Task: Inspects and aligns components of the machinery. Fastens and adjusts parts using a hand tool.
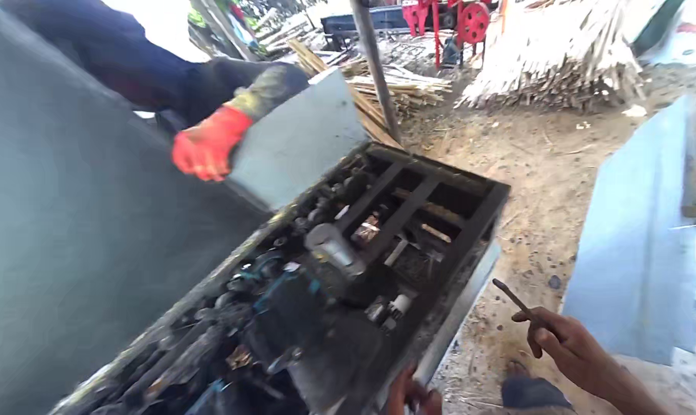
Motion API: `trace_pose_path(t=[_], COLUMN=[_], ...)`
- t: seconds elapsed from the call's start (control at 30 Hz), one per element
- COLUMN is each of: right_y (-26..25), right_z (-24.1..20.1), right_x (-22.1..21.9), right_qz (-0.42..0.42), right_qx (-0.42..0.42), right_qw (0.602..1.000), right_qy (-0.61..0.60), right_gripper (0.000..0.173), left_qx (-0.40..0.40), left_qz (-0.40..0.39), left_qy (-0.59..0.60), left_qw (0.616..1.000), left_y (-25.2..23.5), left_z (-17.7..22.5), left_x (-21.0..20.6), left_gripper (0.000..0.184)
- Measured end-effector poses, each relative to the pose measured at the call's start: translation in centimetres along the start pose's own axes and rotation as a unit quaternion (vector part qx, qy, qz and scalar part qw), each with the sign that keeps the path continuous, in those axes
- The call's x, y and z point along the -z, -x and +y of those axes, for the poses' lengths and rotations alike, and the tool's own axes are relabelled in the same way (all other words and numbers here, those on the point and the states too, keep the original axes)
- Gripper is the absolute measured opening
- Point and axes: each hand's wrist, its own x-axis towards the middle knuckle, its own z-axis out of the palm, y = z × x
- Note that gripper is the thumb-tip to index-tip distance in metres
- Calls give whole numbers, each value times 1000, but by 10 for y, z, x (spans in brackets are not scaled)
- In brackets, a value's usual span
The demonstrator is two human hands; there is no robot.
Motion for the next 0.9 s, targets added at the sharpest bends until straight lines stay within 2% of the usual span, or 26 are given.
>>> trace_pose_path(t=[0.07,0.17,0.27,0.37,0.43,0.57,0.67,0.8,0.9], right_y=[-1,-14,-36,-71,-105,-174,-241,-343,-419], right_z=[7,21,48,80,94,120,148,175,189], right_x=[57,136,198,236,258,301,337,392,422], right_qz=[4,54,119,170,190,172,151,112,101], right_qx=[-20,-32,-38,-45,-52,-67,-92,-106,-124], right_qw=[1000,998,992,984,979,980,982,986,985], right_qy=[-7,8,12,27,52,77,59,64,61], right_gripper=[50,49,49,43,40,30,24,29,31], left_qx=[36,39,-2,-24,-38,-38,-19,72,150], left_qz=[-102,-275,-382,-456,-484,-544,-556,-516,-449], left_qy=[41,45,37,37,41,50,50,24,26], left_qw=[993,960,923,889,873,837,830,853,880], left_y=[-35,-94,-146,-193,-226,-308,-380,-480,-537], left_z=[32,76,112,127,126,116,105,95,82], left_x=[-88,-193,-269,-321,-357,-430,-472,-495,-506], left_gripper=[56,57,59,61,60,56,53,55,55])
